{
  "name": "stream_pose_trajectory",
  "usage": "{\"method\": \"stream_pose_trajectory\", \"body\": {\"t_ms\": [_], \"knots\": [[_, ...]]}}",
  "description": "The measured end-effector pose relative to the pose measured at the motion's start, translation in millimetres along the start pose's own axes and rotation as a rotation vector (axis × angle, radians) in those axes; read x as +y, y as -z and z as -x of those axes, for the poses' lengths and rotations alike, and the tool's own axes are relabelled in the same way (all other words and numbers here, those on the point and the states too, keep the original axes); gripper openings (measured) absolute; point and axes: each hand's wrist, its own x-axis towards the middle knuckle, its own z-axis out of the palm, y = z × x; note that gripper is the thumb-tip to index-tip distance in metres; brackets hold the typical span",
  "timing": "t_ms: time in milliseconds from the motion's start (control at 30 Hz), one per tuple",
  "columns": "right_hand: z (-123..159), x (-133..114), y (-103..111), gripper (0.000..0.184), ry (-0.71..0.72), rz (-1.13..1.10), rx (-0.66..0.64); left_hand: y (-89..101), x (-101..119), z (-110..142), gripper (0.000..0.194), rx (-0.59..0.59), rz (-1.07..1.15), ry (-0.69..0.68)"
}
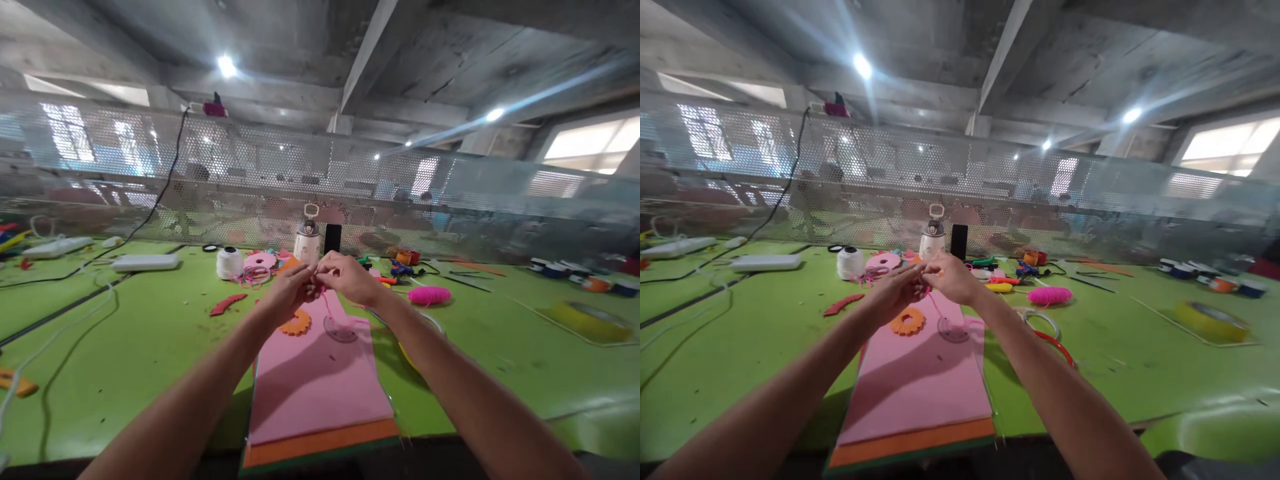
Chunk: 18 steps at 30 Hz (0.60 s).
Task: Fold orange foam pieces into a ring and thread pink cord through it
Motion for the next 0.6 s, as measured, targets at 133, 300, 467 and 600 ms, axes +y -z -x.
{"method": "stream_pose_trajectory", "body": {"t_ms": [133, 300, 467, 600], "knots": [[19.5, 12.2, -3.7, 0.014, -0.065, -0.123, 0.051, 6.2, 0.3, 4.1, 0.025, -0.039, -0.095, 0.09], [41.6, 19.2, -7.5, 0.025, -0.236, -0.424, -0.026, 5.4, -6.3, 5.9, 0.023, -0.053, -0.446, 0.124], [45.3, 21.6, -5.6, 0.028, -0.261, -0.559, -0.026, 3.5, -4.8, 7.1, 0.019, -0.083, -0.468, 0.149], [45.9, 20.2, -0.8, 0.024, -0.217, -0.656, -0.022, 2.9, 9.5, 9.6, 0.017, -0.162, -0.272, 0.161]]}}
